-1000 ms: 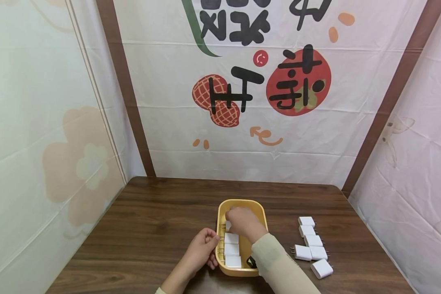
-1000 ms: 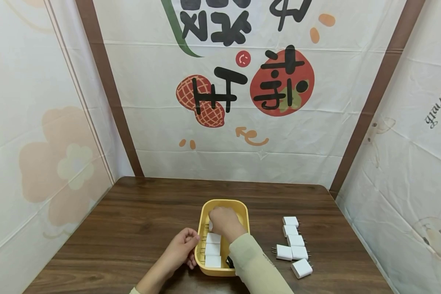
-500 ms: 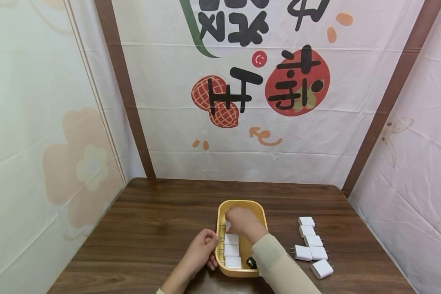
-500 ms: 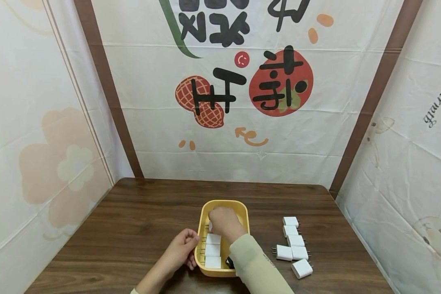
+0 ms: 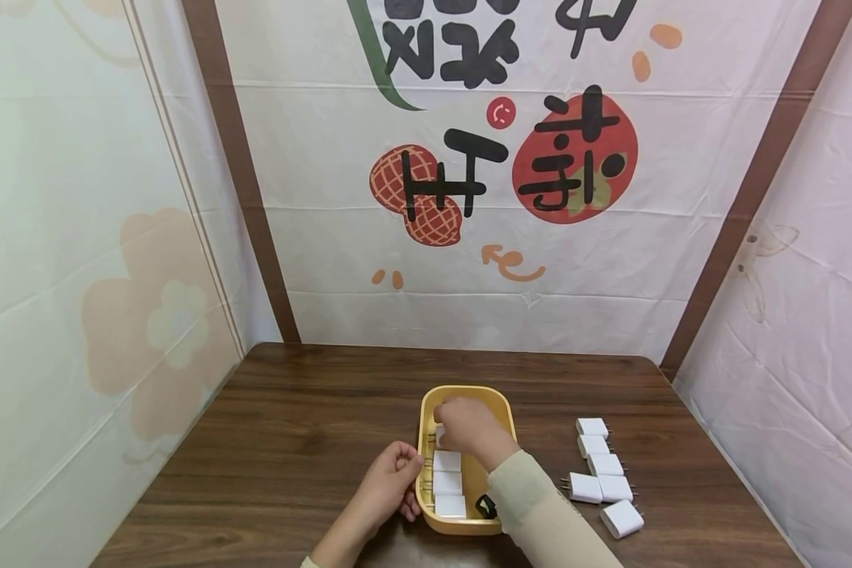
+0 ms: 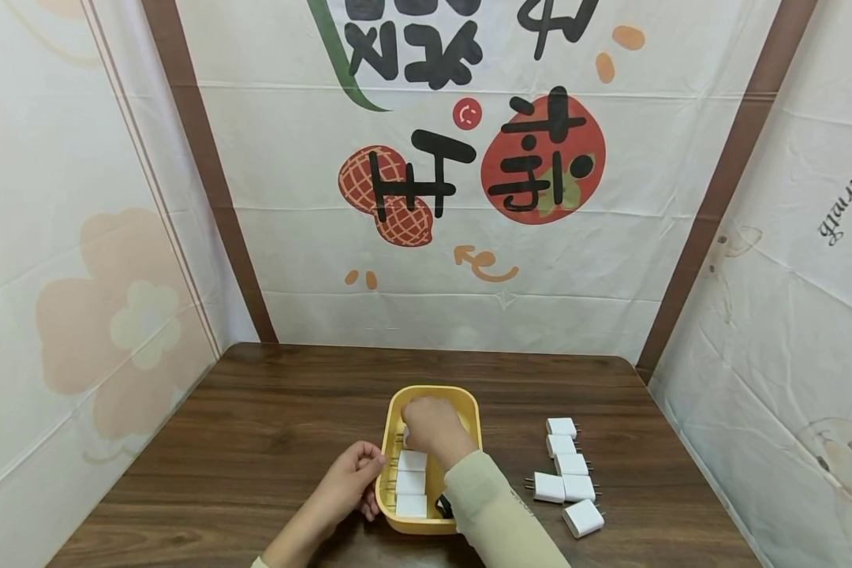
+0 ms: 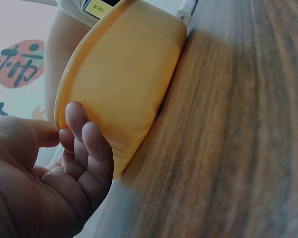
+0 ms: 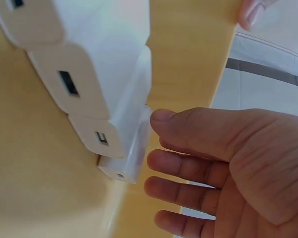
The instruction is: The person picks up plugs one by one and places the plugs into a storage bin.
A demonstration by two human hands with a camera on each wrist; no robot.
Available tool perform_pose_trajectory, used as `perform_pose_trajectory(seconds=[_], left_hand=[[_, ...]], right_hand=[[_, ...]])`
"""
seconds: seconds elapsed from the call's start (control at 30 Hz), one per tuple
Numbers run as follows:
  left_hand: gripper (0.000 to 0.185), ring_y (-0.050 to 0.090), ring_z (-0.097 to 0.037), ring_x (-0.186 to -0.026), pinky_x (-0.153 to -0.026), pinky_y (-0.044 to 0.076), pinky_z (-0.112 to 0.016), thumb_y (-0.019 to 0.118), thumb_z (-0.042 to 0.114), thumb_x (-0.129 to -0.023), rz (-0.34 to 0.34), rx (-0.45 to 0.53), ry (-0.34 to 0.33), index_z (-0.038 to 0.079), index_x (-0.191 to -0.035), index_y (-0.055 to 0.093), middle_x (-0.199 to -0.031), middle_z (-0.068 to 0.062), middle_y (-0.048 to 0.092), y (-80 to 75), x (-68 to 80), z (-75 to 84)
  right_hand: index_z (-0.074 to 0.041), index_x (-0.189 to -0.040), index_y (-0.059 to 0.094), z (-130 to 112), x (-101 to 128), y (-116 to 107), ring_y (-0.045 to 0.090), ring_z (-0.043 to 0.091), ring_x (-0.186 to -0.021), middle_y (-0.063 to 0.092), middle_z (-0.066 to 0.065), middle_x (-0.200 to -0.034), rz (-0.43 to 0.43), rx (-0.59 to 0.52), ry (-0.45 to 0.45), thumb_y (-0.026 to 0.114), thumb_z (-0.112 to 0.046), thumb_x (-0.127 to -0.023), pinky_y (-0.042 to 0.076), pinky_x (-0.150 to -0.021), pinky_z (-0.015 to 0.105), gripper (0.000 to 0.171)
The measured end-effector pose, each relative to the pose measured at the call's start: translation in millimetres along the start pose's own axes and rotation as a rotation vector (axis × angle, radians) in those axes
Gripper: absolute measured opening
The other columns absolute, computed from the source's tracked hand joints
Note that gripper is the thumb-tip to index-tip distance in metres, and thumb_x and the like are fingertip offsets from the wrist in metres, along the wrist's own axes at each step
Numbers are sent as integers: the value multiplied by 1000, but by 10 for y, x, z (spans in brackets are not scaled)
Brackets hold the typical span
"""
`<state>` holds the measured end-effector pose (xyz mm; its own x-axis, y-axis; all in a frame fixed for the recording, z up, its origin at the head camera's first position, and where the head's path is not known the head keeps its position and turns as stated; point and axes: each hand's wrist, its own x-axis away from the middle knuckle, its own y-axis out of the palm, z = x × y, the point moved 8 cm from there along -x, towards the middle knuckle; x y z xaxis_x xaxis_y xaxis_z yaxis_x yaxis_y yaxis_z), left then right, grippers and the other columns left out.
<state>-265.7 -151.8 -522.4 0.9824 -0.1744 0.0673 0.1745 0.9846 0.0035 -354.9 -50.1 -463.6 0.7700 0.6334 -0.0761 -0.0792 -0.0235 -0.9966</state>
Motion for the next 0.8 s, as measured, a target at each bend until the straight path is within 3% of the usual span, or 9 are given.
perform_pose_trajectory(seconds=[0.37, 0.8], left_hand=[[25, 60, -14, -49, -44, 52, -27, 52, 19, -108, -2, 0, -5, -3, -118, 46, -74, -10, 59, 4, 0, -4], [26, 60, -14, -49, -45, 53, -28, 52, 20, -108, -5, -12, -8, -3, -119, 46, -76, -10, 60, 12, -5, 11]], right_hand=[[-14, -102, 76, 3, 53, -112, 49, 9, -66, 64, -4, -88, -4, 2, -8, 81, -21, -84, 47, -59, 28, 20], [-12, -112, 76, 42, 183, -338, 64, 11, -81, 70, 0, -102, 7, -7, -22, 81, -24, -86, 56, -73, 29, 29]])
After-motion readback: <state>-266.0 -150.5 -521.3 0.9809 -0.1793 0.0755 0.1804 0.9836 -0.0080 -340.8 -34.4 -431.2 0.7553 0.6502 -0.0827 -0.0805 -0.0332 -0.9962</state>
